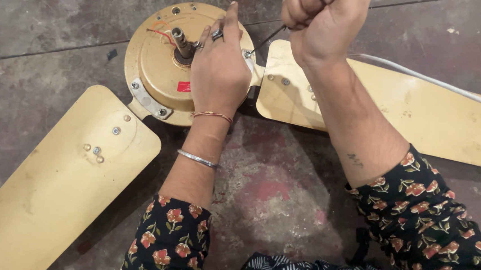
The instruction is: The person assembles an electric fan by attaching the fan blades to the central motor housing using a screwdriver. They secure each blade with screws and tighten them in sequence.
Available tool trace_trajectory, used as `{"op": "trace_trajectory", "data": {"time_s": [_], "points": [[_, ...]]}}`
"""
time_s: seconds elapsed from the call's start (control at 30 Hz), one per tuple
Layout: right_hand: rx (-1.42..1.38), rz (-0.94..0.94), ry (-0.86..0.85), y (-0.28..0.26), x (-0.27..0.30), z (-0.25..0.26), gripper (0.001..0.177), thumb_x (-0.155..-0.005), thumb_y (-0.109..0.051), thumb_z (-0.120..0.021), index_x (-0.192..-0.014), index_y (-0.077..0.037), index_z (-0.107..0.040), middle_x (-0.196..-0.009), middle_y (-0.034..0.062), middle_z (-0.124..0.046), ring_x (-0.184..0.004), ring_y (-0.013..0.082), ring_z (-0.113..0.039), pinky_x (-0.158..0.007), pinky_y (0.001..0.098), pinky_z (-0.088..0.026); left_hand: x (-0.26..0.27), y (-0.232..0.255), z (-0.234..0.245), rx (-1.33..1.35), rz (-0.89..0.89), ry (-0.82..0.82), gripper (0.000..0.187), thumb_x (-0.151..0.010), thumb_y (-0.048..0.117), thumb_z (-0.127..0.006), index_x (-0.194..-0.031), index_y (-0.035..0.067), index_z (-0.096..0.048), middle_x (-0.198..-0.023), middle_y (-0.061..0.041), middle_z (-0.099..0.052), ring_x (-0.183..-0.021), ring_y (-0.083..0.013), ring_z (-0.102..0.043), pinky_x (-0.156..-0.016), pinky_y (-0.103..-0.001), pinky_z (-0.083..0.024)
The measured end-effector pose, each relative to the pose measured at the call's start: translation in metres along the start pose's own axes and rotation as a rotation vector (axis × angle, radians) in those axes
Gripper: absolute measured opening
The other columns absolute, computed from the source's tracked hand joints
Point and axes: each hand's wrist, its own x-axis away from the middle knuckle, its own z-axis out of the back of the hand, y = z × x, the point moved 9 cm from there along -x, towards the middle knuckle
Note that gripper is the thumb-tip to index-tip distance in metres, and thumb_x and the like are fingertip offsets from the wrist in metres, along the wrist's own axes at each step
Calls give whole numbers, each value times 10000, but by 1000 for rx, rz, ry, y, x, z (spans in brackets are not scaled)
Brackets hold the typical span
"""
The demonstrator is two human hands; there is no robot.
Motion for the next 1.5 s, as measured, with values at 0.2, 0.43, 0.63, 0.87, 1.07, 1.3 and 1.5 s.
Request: {"op": "trace_trajectory", "data": {"time_s": [0.2, 0.43, 0.63, 0.87, 1.07, 1.3, 1.5], "points": [[18, 7, 3, 2, 1, 0, 536, -1183, -272, -425, -715, -65, -264, -541, 38, -212, -437, 127, -173, -428, 305, -146, 2, 4, 5, -7, -46, 62, 554, -960, 55, -511, -1502, -15, -426, -1286, -224, -684, -1234, -353, -644, -1148, -424, -447], [42, 13, 70, 4, 1, -4, 522, -1164, -260, -473, -724, -59, -276, -535, 52, -235, -429, 141, -195, -426, 326, -160, 2, 6, 8, -9, -57, 64, 568, -934, 46, -524, -1492, -28, -447, -1239, -255, -689, -1197, -362, -652, -1142, -428, -456], [36, 36, 207, 2, 7, -2, 455, -1141, -274, -466, -776, -50, -311, -562, 47, -261, -426, 139, -208, -414, 334, -169, 0, 13, 21, 134, -18, 22, 521, -921, 23, -517, -1442, 19, -516, -1149, -148, -751, -1193, -337, -669, -1146, -438, -465], [-35, 8, 292, 0, 0, 6, 387, -1096, -198, -471, -762, -64, -329, -598, 35, -269, -467, 140, -194, -406, 354, -178, -19, 17, 25, 1146, 72, -205, 419, -1009, 89, -531, -1420, 9, -545, -1380, -114, -673, -1272, -174, -634, -1002, -309, -507], [132, 83, 313, -1, -3, -5, 320, -1074, -148, -509, -779, -54, -426, -668, 17, -387, -553, 122, -325, -501, 321, -288, -92, 79, -3, 1371, -163, -447, 393, -1029, 361, -716, -1199, 20, -621, -1086, -35, -676, -1015, -110, -684, -859, -244, -606], [438, 274, 267, -10, -9, -20, 383, -1107, -160, -522, -770, 21, -505, -786, 25, -536, -757, 143, -472, -659, 324, -425, -110, 85, -4, 1361, -163, -344, 246, -954, 224, -758, -967, -4, -668, -901, -47, -699, -849, -114, -661, -778, -283, -581], [519, 233, -5, 1, -10, -44, 436, -1117, -149, -585, -736, 2, -434, -731, 23, -469, -715, 115, -433, -647, 313, -373, -87, 49, 25, 1207, 7, 44, 188, -927, 168, -679, -966, -8, -733, -936, -73, -793, -871, -105, -728, -811, -263, -604]]}}
